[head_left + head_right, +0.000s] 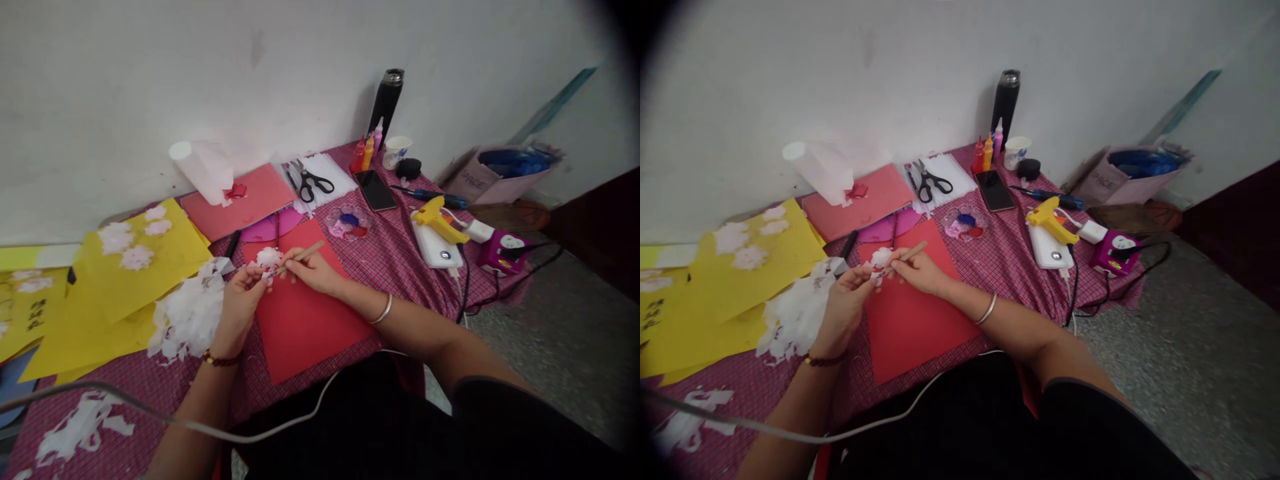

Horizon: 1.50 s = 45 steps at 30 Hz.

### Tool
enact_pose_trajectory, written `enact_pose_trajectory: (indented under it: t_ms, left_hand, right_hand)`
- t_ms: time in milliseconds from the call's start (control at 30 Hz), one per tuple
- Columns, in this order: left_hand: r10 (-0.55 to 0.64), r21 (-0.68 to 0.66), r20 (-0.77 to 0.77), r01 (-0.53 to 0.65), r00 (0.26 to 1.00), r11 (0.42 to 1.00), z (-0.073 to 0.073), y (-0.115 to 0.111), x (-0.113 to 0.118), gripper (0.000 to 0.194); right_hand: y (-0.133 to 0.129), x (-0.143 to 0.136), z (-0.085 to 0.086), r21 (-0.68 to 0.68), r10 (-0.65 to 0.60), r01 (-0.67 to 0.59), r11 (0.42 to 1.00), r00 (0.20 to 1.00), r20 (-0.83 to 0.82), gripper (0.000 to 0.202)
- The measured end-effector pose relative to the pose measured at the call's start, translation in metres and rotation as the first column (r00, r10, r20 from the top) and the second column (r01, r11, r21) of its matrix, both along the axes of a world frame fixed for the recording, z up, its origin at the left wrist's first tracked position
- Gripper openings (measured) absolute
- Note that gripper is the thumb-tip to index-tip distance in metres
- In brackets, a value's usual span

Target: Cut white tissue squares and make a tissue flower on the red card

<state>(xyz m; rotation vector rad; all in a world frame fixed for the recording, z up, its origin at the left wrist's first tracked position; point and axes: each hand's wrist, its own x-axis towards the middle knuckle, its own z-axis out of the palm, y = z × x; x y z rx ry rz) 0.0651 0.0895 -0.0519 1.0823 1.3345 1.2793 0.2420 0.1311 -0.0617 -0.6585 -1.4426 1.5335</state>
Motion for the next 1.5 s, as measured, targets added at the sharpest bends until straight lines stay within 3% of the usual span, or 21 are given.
enact_pose_trajectory:
  t_ms: [167, 333, 433, 567, 667, 733, 833, 900, 933, 1000, 1100, 1167, 1267, 1300, 1400, 1500]
  left_hand:
    - [0.047, 0.050, 0.010, -0.047, 0.999, 0.998, 0.004, -0.004, 0.002, 0.033]
    - [0.052, 0.055, 0.178, -0.062, 0.983, 0.997, 0.007, -0.005, 0.000, 0.033]
    - [0.031, 0.047, 0.212, -0.042, 0.977, 0.998, 0.005, -0.005, 0.001, 0.030]
    - [0.085, 0.079, 0.199, -0.103, 0.976, 0.992, 0.004, -0.006, 0.003, 0.022]
    - [0.110, 0.193, 0.008, -0.109, 0.994, 0.975, 0.012, -0.006, 0.002, 0.012]
    - [0.080, 0.309, -0.244, -0.001, 0.966, 0.951, 0.023, -0.002, 0.002, 0.006]
    - [-0.001, 0.381, -0.614, 0.297, 0.789, 0.876, 0.040, 0.009, 0.004, 0.007]
    - [-0.035, 0.358, -0.726, 0.420, 0.687, 0.834, 0.047, 0.019, 0.008, 0.009]
    - [-0.040, 0.351, -0.732, 0.426, 0.680, 0.834, 0.049, 0.024, 0.010, 0.009]
    - [-0.032, 0.347, -0.647, 0.332, 0.762, 0.877, 0.051, 0.032, 0.014, 0.009]
    - [-0.050, 0.238, -0.398, 0.156, 0.916, 0.959, 0.052, 0.040, 0.015, 0.015]
    - [-0.168, 0.118, -0.322, 0.216, 0.931, 0.969, 0.053, 0.043, 0.012, 0.020]
    - [-0.352, 0.002, -0.421, 0.389, 0.836, 0.921, 0.049, 0.046, 0.000, 0.028]
    - [-0.336, 0.002, -0.499, 0.389, 0.799, 0.921, 0.045, 0.047, -0.005, 0.029]
    - [-0.136, 0.094, -0.717, 0.288, 0.684, 0.953, 0.026, 0.047, -0.018, 0.028]
    - [-0.114, 0.097, -0.839, 0.353, 0.532, 0.931, 0.004, 0.044, -0.020, 0.024]
  right_hand:
    - [0.002, -0.001, -0.001, -0.003, -0.019, 0.019, 1.000, 0.999, -0.036, 0.018]
    - [0.003, -0.003, -0.002, -0.141, -0.049, 0.033, 0.989, 0.992, -0.117, 0.024]
    - [0.001, -0.006, -0.003, -0.207, -0.044, 0.005, 0.978, 0.982, -0.185, 0.027]
    - [-0.002, -0.011, -0.002, -0.263, -0.043, -0.022, 0.964, 0.970, -0.240, 0.030]
    - [-0.003, -0.012, 0.001, -0.279, -0.094, 0.019, 0.960, 0.961, -0.261, 0.032]
    - [-0.001, -0.010, 0.004, -0.316, -0.150, 0.059, 0.947, 0.951, -0.271, 0.031]
    - [0.002, -0.003, 0.011, -0.498, -0.216, 0.040, 0.866, 0.929, -0.300, 0.031]
    - [0.004, 0.005, 0.018, -0.619, -0.225, -0.048, 0.784, 0.907, -0.356, 0.023]
    - [0.006, 0.008, 0.021, -0.645, -0.222, -0.096, 0.758, 0.892, -0.394, 0.019]
    - [0.009, 0.014, 0.027, -0.625, -0.197, -0.160, 0.764, 0.865, -0.462, 0.012]
    - [0.014, 0.018, 0.030, -0.541, -0.180, -0.109, 0.834, 0.873, -0.452, 0.008]
    - [0.018, 0.018, 0.027, -0.545, -0.217, -0.027, 0.838, 0.900, -0.377, 0.013]
    - [0.024, 0.018, 0.018, -0.611, -0.249, 0.031, 0.791, 0.929, -0.275, 0.023]
    - [0.026, 0.018, 0.015, -0.620, -0.250, 0.051, 0.783, 0.938, -0.239, 0.026]
    - [0.033, 0.018, 0.008, -0.553, -0.263, 0.167, 0.816, 0.960, -0.098, 0.029]
    - [0.035, 0.015, 0.002, -0.422, -0.248, 0.226, 0.878, 0.969, 0.003, 0.024]
